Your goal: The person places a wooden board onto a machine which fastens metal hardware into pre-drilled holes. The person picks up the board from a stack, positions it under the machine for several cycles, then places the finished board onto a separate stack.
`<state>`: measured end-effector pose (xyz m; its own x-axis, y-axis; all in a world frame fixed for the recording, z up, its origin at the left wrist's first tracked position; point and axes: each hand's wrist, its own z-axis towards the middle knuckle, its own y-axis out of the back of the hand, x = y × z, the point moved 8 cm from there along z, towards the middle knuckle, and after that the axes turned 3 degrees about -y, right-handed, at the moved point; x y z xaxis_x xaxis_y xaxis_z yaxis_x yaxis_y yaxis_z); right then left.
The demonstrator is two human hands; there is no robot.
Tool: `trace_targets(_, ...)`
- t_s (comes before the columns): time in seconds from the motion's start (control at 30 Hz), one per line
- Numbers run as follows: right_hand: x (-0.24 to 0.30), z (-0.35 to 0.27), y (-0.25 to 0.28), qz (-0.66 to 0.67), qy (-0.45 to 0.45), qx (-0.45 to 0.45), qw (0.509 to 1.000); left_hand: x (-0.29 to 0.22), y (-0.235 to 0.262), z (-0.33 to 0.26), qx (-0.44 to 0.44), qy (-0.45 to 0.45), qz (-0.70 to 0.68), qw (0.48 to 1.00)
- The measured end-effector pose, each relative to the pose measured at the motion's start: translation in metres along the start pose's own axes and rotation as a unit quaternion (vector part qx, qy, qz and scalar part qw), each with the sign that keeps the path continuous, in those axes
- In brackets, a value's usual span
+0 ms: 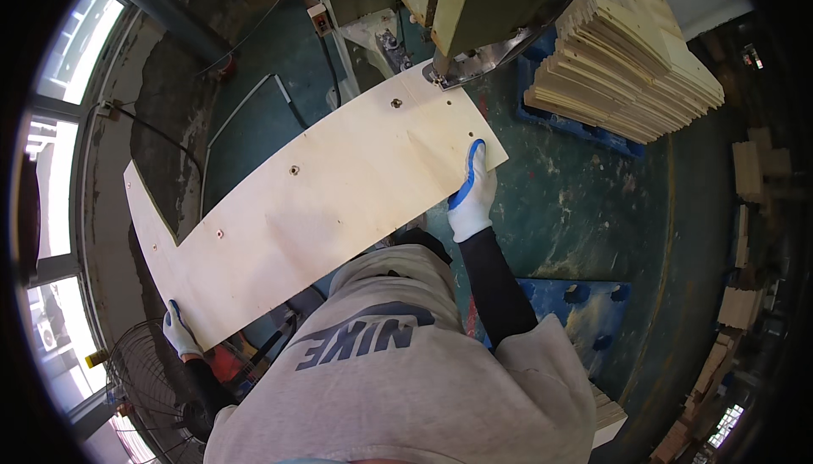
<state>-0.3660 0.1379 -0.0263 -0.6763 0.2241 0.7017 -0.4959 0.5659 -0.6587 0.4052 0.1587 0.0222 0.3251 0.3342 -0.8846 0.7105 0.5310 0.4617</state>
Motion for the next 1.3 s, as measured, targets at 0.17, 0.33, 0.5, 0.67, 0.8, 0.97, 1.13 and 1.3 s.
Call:
trace_targets(0.17, -0.018, 0.017, -0.018, -0.048, -0.006, -0.027, 0.998, -0.001, 0.008, -0.004, -0.030, -0.015, 0.016, 0.999)
trace_targets(0.33, -0.011, 0.019, -0.030, -0.049, 0.030, -0.029, 0.998, 0.001, 0.001, -0.003, -0.013, 0.019, 0.007, 1.000)
trace_targets(0.5, -0.006, 0.015, -0.014, -0.054, 0.051, -0.081, 0.994, 0.015, 0.004, 0.008, 0.005, -0.003, 0.016, 1.000)
trace_targets(0.67, -0.013, 0.022, -0.005, -0.052, 0.044, -0.092, 0.993, 0.011, -0.004, 0.013, 0.000, -0.028, 0.017, 0.999)
trace_targets(0.8, -0.012, 0.023, -0.003, -0.067, 0.042, -0.092, 0.993, 0.004, -0.016, 0.012, 0.018, -0.004, 0.024, 1.000)
trace_targets(0.97, -0.009, 0.021, -0.012, -0.068, 0.016, -0.067, 0.995, 0.021, -0.010, 0.021, 0.026, -0.009, 0.053, 0.998)
trace_targets(1.13, -0.020, -0.004, -0.015, -0.097, -0.028, -0.047, 0.994, 0.007, -0.012, 0.030, 0.034, 0.004, 0.046, 0.998)
trace_targets(1.3, -0.026, -0.026, -0.029, -0.113, -0.043, -0.031, 0.992, -0.004, -0.010, 0.048, 0.044, -0.019, 0.072, 0.996)
